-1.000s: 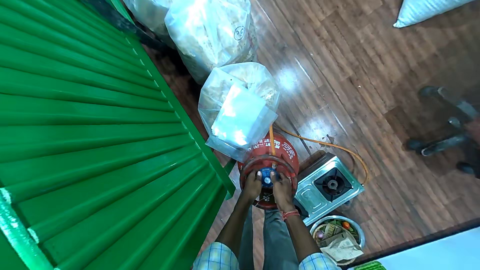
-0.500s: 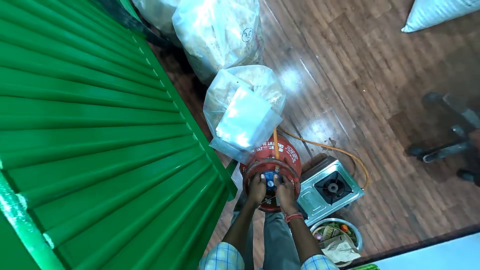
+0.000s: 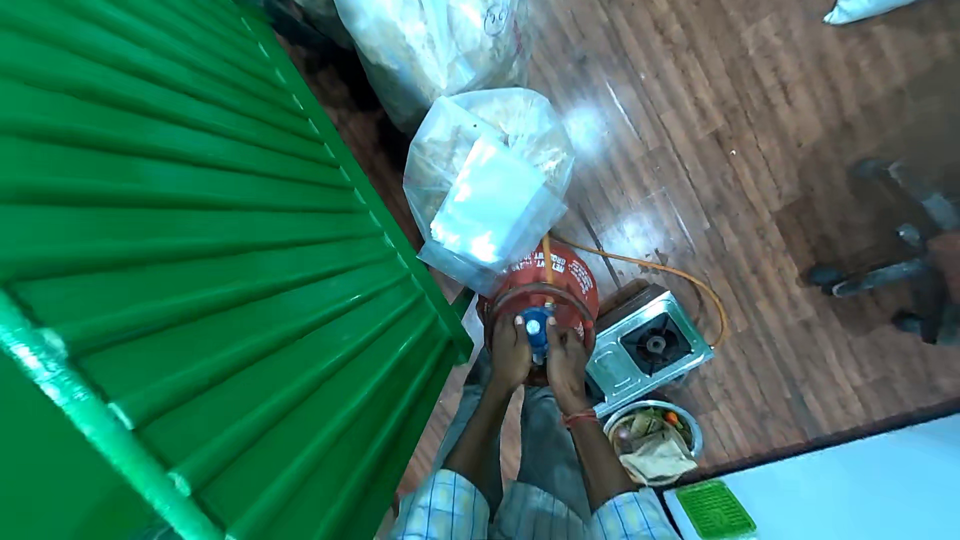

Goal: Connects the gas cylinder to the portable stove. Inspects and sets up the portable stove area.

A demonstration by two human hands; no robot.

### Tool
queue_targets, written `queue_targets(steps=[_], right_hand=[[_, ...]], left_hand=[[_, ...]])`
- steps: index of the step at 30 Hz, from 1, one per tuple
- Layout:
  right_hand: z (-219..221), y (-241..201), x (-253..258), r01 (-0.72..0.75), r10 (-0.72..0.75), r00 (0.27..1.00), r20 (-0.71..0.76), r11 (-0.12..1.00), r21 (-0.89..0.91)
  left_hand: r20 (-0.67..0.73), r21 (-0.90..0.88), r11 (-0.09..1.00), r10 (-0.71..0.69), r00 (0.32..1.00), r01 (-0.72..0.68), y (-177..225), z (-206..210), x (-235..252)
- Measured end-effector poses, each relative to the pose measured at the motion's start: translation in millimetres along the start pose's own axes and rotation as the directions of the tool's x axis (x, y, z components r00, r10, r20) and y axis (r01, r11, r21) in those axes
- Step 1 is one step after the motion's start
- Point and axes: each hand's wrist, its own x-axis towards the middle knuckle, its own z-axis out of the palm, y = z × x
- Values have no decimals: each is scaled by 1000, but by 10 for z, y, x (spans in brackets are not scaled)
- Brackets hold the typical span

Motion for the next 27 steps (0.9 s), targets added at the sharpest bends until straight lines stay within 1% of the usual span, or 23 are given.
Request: queue_targets(steps=[1,3,4,6,7,10,12,13,14,15,16,17,18,19,20,23,25,27], right_hand=[[-7,59,15,27,-27,1000,1,1000,-7],[-12,60,223,116,-117,993,-23,993,-18],[-18,53,276,142,-143,990,-14,988,-56],[-50,107,233,129,-125,991,40,982,-136],[-35,104,252,126,-122,992,36,981,-145],[0,70,313,161,-162,987,-3,984,-78],[-81,66,270,180,-179,983,29,982,-49],[-151,53,245,190,-188,981,37,979,-69],[-216,48,237,228,-230,973,-2,967,-112],[-270,46,246,289,-305,949,-83,944,-159],[-323,35,272,347,-384,908,-169,914,-209],[-385,2,311,384,-439,871,-222,888,-251],[-444,-45,374,403,-466,853,-236,874,-271],[-492,-93,466,412,-475,853,-216,868,-277],[-527,-137,584,408,-462,871,-169,871,-274],[-552,-310,1009,313,-306,950,67,918,-242],[-509,-421,1268,250,-202,949,243,950,-187],[-445,-497,1521,207,-125,905,406,965,-163]], left_hand=[[-3,-12,1000,23,1000,-23,-74,38,-13],[5,-134,990,44,999,-43,-103,97,142],[22,-225,974,29,999,-23,-132,122,195],[68,-428,900,-56,996,80,-299,216,201],[84,-484,868,-81,993,112,-335,239,260],[77,-539,833,-99,992,125,-273,235,447],[83,-556,816,-135,987,158,-212,218,471],[89,-568,805,-148,985,172,-192,220,482],[91,-580,795,-155,984,179,-167,229,499],[91,-590,788,-152,984,177,-147,243,518],[89,-598,783,-148,985,171,-134,264,530],[83,-600,783,-144,986,164,-124,287,537],[72,-598,786,-141,987,156,-115,308,547],[59,-595,790,-143,988,150,-106,326,557],[47,-593,791,-149,988,148,-98,334,564],[3,-590,790,-204,979,166,-28,318,615],[-22,-583,797,-211,977,159,-5,292,670],[-8,-593,789,-208,978,162,12,278,666]])
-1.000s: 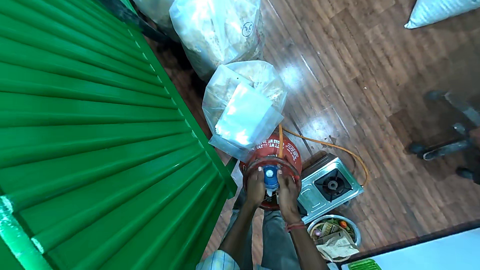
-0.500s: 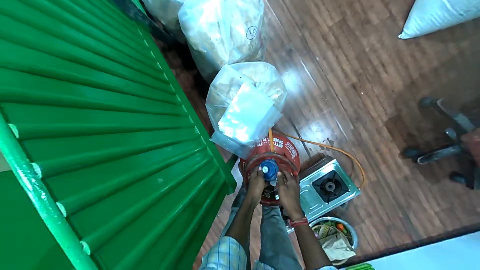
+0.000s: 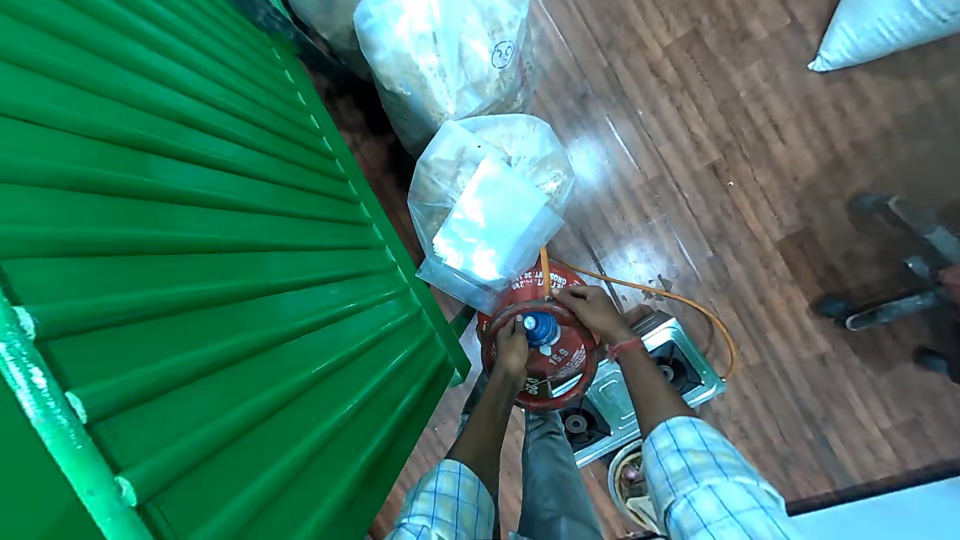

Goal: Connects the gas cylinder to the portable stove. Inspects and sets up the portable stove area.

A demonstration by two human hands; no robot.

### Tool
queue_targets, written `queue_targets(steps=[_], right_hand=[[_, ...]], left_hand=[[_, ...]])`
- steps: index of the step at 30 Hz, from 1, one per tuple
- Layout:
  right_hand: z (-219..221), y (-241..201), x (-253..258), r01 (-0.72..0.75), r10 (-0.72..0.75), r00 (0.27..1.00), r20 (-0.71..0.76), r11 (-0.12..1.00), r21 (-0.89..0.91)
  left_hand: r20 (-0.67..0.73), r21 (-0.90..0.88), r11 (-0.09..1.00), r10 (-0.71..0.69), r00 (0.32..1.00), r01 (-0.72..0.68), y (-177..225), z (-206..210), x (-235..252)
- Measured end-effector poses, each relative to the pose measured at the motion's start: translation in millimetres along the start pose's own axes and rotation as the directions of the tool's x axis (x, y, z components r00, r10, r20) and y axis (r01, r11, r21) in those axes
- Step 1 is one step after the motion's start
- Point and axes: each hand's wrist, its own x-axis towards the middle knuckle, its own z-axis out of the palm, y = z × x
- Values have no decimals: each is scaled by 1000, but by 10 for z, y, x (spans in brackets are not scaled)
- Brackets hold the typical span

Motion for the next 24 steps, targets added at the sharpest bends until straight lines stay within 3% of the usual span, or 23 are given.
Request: queue_targets(steps=[2,5,7,9,11,14,16,21,24], right_hand=[[7,-37,181,14,-13,994,104,1000,-8],[64,-92,325,35,-30,996,81,997,-72],[105,-138,379,10,-8,1000,25,998,-62],[136,-137,457,-10,10,999,-47,1000,-12],[131,-135,513,-25,29,993,-115,999,31],[29,-237,475,-23,30,984,-178,999,38],[-34,-305,415,-11,26,967,-254,998,60],[-300,-260,461,57,46,901,-430,973,225],[-620,-159,480,99,23,868,-496,971,219]], left_hand=[[35,-46,999,-4,999,5,3,3,-4],[97,-84,997,10,995,-2,-47,-46,-44],[107,21,999,39,993,-42,-58,-88,-175],[57,277,951,129,990,-140,-128,-116,-268],[50,605,778,175,983,-170,-199,-144,-323],[76,882,462,56,995,-94,-233,-98,-293],[59,916,396,8,998,-57,-247,2,-200],[-132,915,379,-43,990,138,-380,101,163],[-177,922,338,-71,982,190,-435,67,272]])
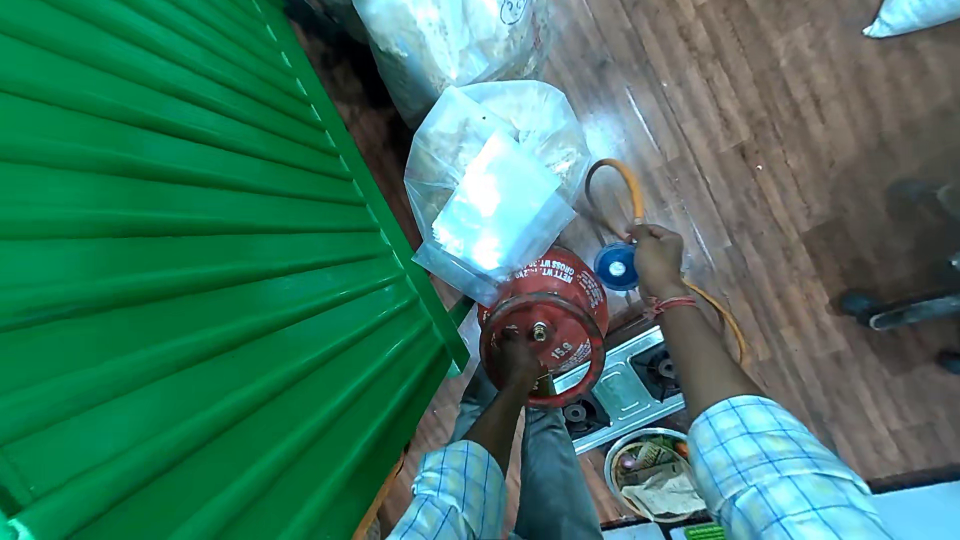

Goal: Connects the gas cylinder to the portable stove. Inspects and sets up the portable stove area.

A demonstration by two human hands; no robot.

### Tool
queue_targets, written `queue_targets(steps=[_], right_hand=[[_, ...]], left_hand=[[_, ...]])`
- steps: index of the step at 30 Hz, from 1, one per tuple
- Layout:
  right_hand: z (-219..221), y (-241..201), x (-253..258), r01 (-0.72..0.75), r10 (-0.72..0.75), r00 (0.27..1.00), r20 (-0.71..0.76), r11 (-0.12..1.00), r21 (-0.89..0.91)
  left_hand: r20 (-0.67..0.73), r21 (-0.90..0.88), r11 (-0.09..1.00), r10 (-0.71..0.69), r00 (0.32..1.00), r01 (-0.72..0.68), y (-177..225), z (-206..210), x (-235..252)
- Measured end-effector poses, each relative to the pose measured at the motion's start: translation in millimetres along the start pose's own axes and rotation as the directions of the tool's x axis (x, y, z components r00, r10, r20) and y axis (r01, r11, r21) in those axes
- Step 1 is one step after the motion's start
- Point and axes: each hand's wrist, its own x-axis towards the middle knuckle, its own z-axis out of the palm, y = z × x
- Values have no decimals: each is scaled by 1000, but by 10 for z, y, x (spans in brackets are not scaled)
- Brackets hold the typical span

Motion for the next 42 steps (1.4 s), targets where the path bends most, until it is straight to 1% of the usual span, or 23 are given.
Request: queue_targets(steps=[3,5,8,10,12,13,15,16,19,21,23,24,28,29,31,32,34,36,37,38,40,41,42], right_hand=[[-376,128,30,36,-39,998,-48,998,-49],[-626,312,-58,60,-65,996,-68,996,-68],[-940,691,-403,66,-78,995,-70,986,-154],[-1076,1057,-655,69,-88,994,-70,969,-238],[-1153,1481,-924,39,-55,997,-53,962,-271],[-1154,1656,-1080,21,-36,998,-46,959,-282],[-1111,1884,-1416,-20,13,1000,-26,951,-310],[-1074,1966,-1575,-25,22,1000,-14,944,-328],[-938,2174,-1963,-7,13,1000,12,913,-409],[-854,2279,-2127,1,-2,1000,-4,901,-435],[-803,2349,-2228,-30,23,999,-23,914,-404],[-788,2372,-2253,-44,38,999,-24,921,-387],[-773,2355,-2270,-55,46,998,-32,924,-378],[-785,2347,-2265,-52,44,999,-29,924,-380],[-810,2332,-2252,-27,20,1000,-22,920,-391],[-823,2322,-2241,-19,14,1000,-16,918,-397],[-845,2314,-2230,-8,5,1000,-10,915,-403],[-859,2336,-2227,-4,-3,1000,-16,914,-406],[-863,2350,-2234,0,-7,1000,-16,913,-408],[-862,2358,-2239,3,-9,1000,-12,910,-414],[-850,2354,-2240,0,-2,1000,-3,906,-424],[-844,2363,-2248,-4,5,1000,0,906,-423],[-836,2368,-2259,-10,12,1000,2,910,-415]], left_hand=[[26,26,999,-28,999,27,46,-40,11],[29,23,999,-23,999,22,74,-71,5],[26,7,998,69,997,-69,57,-175,-125],[-30,-70,990,118,993,-120,-5,-161,-214],[-72,-238,966,86,994,-101,-22,-104,-324],[-62,-199,974,95,994,-105,-29,-92,-357],[27,6,986,165,986,-165,-48,-141,-330],[73,47,980,189,979,-192,-56,-186,-294],[138,25,971,231,963,-237,-91,-301,-163],[211,40,963,251,945,-265,-73,-405,-166],[289,129,942,264,920,-311,-74,-430,-169],[305,179,928,263,915,-326,-82,-417,-179],[320,281,887,274,907,-367,-144,-387,-225],[332,349,858,262,906,-376,-130,-392,-241],[363,539,754,194,912,-375,-44,-428,-310],[387,585,717,164,907,-379,-24,-444,-316],[466,584,684,157,870,-437,-8,-491,-253],[544,567,629,197,815,-531,53,-512,-101],[559,548,635,205,803,-544,126,-545,-86],[550,516,652,246,798,-556,165,-569,-98],[481,413,667,418,770,-620,115,-506,-111],[471,388,665,452,757,-638,94,-446,-143],[494,385,669,432,754,-636,112,-410,-223]])
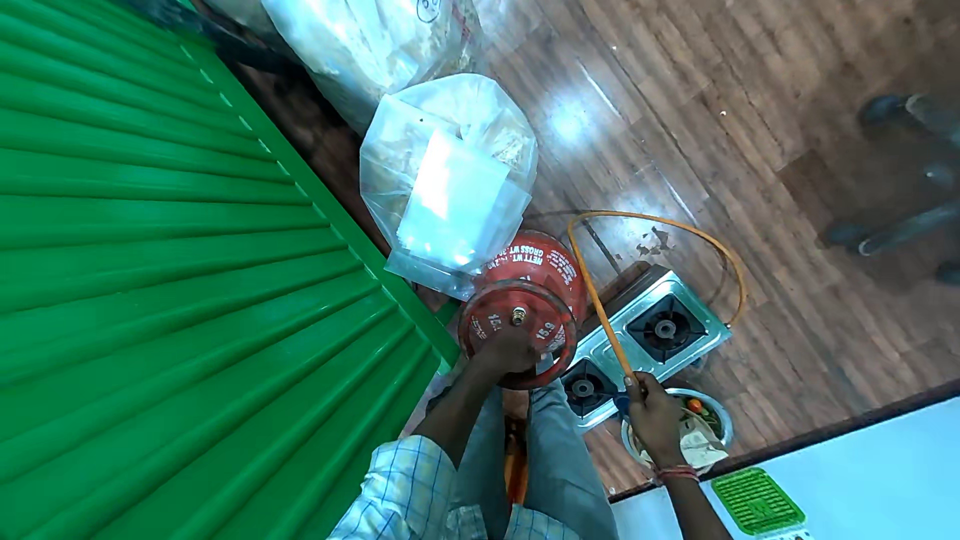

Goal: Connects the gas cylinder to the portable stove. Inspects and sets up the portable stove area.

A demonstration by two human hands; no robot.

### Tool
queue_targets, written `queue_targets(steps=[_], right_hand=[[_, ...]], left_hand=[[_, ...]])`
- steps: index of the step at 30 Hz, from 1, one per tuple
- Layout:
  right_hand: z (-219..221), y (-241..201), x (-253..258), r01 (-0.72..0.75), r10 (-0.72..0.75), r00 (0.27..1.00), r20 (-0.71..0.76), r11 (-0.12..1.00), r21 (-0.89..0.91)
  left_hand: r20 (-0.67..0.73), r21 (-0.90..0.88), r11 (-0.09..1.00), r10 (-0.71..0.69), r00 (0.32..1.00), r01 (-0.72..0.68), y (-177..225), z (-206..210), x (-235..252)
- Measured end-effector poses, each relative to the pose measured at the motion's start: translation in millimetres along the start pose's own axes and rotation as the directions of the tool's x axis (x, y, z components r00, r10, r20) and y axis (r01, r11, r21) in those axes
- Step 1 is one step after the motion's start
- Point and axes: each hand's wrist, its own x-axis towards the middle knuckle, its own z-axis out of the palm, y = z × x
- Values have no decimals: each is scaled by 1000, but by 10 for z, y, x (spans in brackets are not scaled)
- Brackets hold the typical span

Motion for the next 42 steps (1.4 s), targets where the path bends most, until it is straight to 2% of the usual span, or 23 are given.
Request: queue_targets(steps=[2,4,7,10,12,13,15,17,19,22,25,27,29,31,34,38,40,42], right_hand=[[17,-16,-18,-16,16,1000,9,1000,8],[31,-32,-21,-24,23,1000,14,1000,18],[49,-25,-36,-16,16,1000,1,1000,21],[58,-28,-39,-22,22,1000,5,1000,20],[63,-25,-36,-22,22,1000,6,1000,14],[64,-20,-34,-19,19,1000,5,1000,14],[68,-12,-32,-19,19,1000,7,1000,16],[82,-8,-34,-18,18,1000,6,1000,17],[100,-1,-41,-12,12,1000,3,1000,5],[119,7,-40,-24,24,1000,6,1000,5],[127,-8,-46,-28,28,1000,11,1000,13],[127,-11,-48,-21,21,1000,13,1000,10],[132,3,-42,-21,21,1000,17,1000,7],[140,9,-38,-28,28,999,25,1000,10],[150,-15,-41,-48,47,998,40,999,10],[157,-26,-50,-51,51,998,37,999,14],[160,-25,-56,-48,47,998,33,999,15],[166,-26,-52,-55,54,998,30,998,17]], left_hand=[[66,15,1000,-11,998,10,120,80,-26],[77,-54,999,4,997,0,186,147,5],[53,-346,936,-45,998,60,442,-13,-218],[-183,-644,764,-100,978,-42,565,-57,-408],[-326,-748,645,-149,934,-158,568,-73,-485],[-381,-759,620,-172,908,-201,552,-92,-519],[-487,-722,644,-211,847,-254,445,-96,-537],[-615,-643,694,-218,758,-322,282,-93,-489],[-675,-625,670,-208,707,-400,135,-95,-576],[-621,-754,476,-289,729,-453,-28,-46,-716],[-512,-858,166,-362,779,-486,-45,-69,-789],[-471,-865,-6,-332,817,-501,-42,-73,-843],[-440,-880,-68,-260,860,-470,-84,-14,-879],[-421,-903,1,-204,884,-430,-118,118,-903],[-452,-892,79,-195,870,-446,-112,329,-899],[-468,-883,125,-298,832,-452,-93,438,-794],[-496,-868,247,-377,782,-432,-91,462,-696],[-613,-777,479,-431,662,-407,-75,498,-550]])
